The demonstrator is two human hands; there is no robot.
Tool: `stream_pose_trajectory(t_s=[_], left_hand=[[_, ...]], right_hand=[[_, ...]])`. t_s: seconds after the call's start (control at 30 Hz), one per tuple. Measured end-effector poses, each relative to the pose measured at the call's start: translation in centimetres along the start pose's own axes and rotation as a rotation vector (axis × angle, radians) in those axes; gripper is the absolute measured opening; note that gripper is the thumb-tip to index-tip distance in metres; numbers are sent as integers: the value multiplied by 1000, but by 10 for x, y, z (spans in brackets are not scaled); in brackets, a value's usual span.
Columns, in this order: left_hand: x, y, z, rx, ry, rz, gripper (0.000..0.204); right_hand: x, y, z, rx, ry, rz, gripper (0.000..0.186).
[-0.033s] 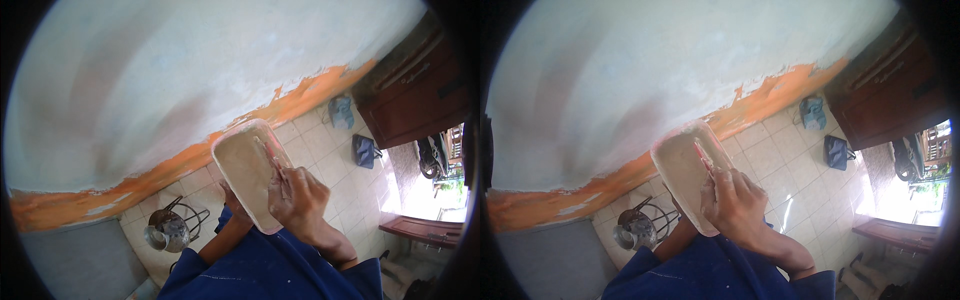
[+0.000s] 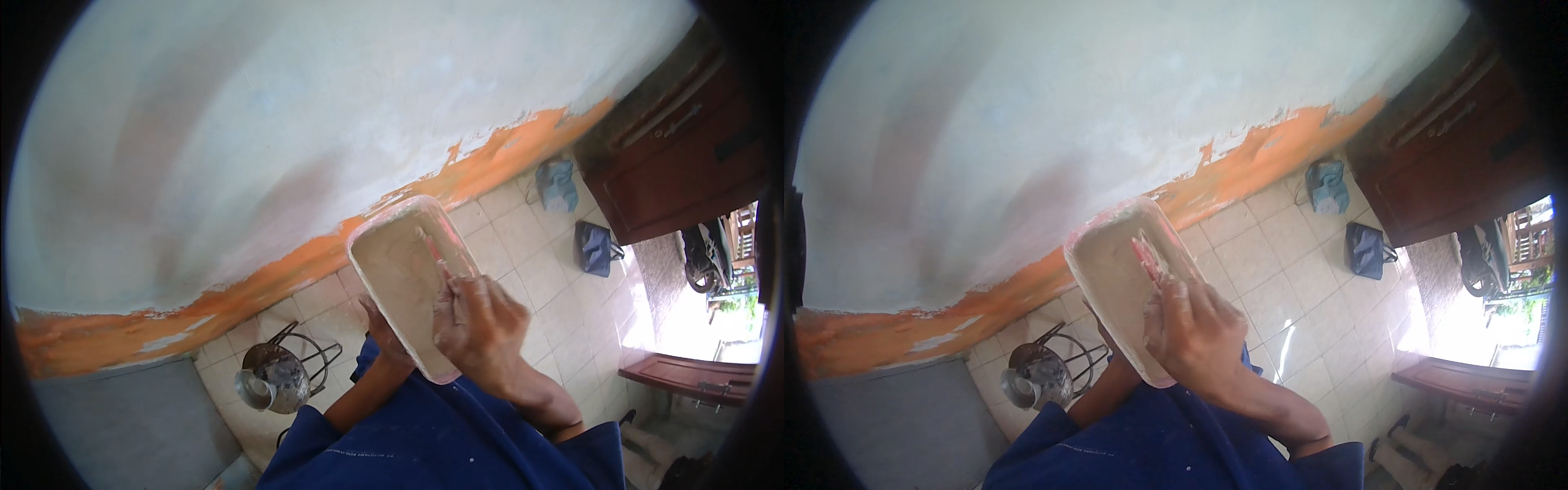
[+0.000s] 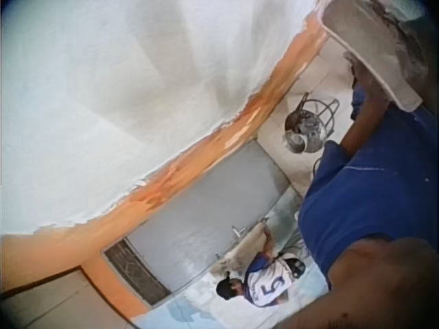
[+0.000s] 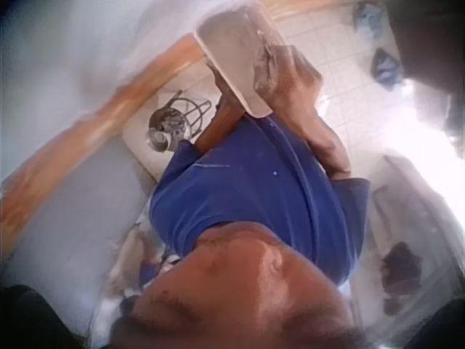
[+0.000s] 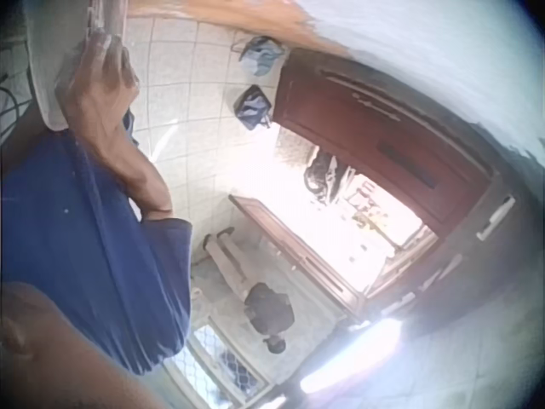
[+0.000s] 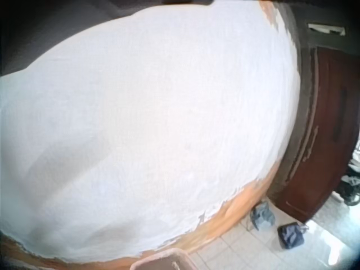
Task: The person mixes plaster in a container using a putty knife and then applies it to a wall by hand using the putty knife.
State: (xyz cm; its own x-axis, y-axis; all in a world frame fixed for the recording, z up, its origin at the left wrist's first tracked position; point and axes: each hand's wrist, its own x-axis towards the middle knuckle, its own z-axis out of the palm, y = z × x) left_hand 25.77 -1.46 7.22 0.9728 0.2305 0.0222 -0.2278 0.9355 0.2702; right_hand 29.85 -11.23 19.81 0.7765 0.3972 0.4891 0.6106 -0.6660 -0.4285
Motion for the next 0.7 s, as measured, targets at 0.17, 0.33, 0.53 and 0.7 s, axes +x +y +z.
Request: stream_pose_trajectory(t_s=[0.17,0.33,0.53,0.7], left_hand=[[0,-3,-15,-252,-102,22,78],[-10,-2,-12,-136,45,-81,78],[-13,-2,-18,-70,87,-121,77],[-2,0,15,-1,98,-60,78]], right_hand=[[-7,-13,-4,142,21,-32,19],[7,-4,3,55,82,-1,15],[5,-4,-1,132,70,-61,20],[10,0,9,99,-20,-76,18]])
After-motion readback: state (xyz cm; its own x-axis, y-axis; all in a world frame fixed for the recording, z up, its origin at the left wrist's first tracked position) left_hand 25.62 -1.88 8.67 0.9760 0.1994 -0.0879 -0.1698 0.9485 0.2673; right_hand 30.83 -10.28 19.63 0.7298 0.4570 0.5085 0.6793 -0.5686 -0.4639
